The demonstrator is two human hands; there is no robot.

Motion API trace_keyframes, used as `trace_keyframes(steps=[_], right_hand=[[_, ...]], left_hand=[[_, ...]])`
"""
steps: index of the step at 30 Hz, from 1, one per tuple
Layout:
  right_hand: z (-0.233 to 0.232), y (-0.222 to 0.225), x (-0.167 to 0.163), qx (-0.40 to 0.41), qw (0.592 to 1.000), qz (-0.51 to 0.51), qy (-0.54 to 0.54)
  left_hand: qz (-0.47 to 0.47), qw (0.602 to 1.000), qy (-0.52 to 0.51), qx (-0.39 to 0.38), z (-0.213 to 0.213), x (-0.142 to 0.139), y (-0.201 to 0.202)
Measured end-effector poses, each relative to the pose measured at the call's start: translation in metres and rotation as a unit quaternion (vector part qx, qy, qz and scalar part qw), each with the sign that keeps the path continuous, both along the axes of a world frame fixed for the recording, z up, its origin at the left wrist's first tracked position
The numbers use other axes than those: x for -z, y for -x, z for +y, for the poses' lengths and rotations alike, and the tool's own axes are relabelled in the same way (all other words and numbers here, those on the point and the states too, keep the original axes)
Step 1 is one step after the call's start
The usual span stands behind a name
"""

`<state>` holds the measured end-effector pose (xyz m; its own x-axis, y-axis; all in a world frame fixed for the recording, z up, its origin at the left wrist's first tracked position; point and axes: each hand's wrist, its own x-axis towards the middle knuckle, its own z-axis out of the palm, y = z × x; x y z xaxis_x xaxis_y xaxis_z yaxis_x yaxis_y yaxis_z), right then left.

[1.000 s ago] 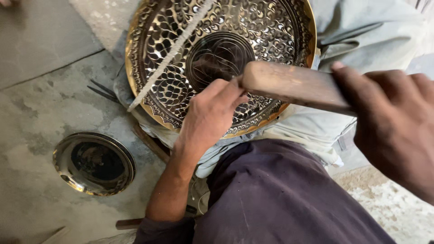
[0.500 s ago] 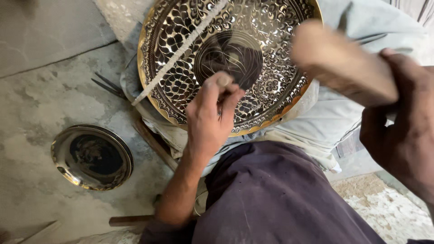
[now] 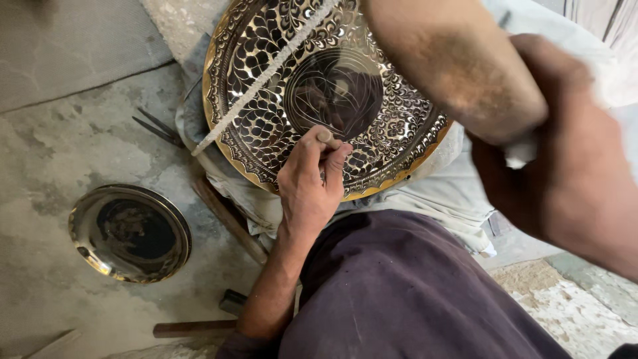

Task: The person sits on the floor with a large decorated brass tray on their lap. They hold a small punch against the tray's surface with one hand and strike it with a wooden mallet in the other hand, working along the engraved pattern, occasionally repositioning the punch and rotating the tray.

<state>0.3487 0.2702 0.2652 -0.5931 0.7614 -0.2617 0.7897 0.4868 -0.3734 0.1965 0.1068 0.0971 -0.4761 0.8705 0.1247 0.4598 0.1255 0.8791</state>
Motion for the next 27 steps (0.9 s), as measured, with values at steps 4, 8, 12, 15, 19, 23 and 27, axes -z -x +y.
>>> trace_keyframes(steps=[4,8,12,15,19,23,27], right_hand=[[0.002,0.003,-0.002,-0.181,0.966,-0.092,-0.163],[0.003,-0.007,0.005,-0.157,0.977,-0.052,-0.137],[0.004,-0.018,0.010,-0.136,0.984,-0.052,-0.107],[0.007,-0.023,0.012,-0.221,0.954,-0.077,-0.189],[0.007,-0.023,0.012,-0.172,0.977,-0.016,-0.127],[0.006,-0.021,0.011,-0.237,0.952,-0.069,-0.183],[0.004,-0.022,0.013,-0.221,0.958,-0.081,-0.164]], left_hand=[[0.000,1.000,0.019,0.010,-0.001,-0.001,0.002],[0.003,1.000,0.010,0.011,-0.002,-0.002,0.003],[0.012,0.999,0.023,0.019,-0.002,-0.003,0.004],[0.003,1.000,0.017,0.017,-0.001,-0.003,0.005],[0.008,1.000,0.012,0.026,-0.002,-0.002,0.005],[0.027,0.999,0.027,0.030,-0.001,0.000,0.005],[0.021,0.999,0.007,0.033,-0.001,-0.001,0.005]])
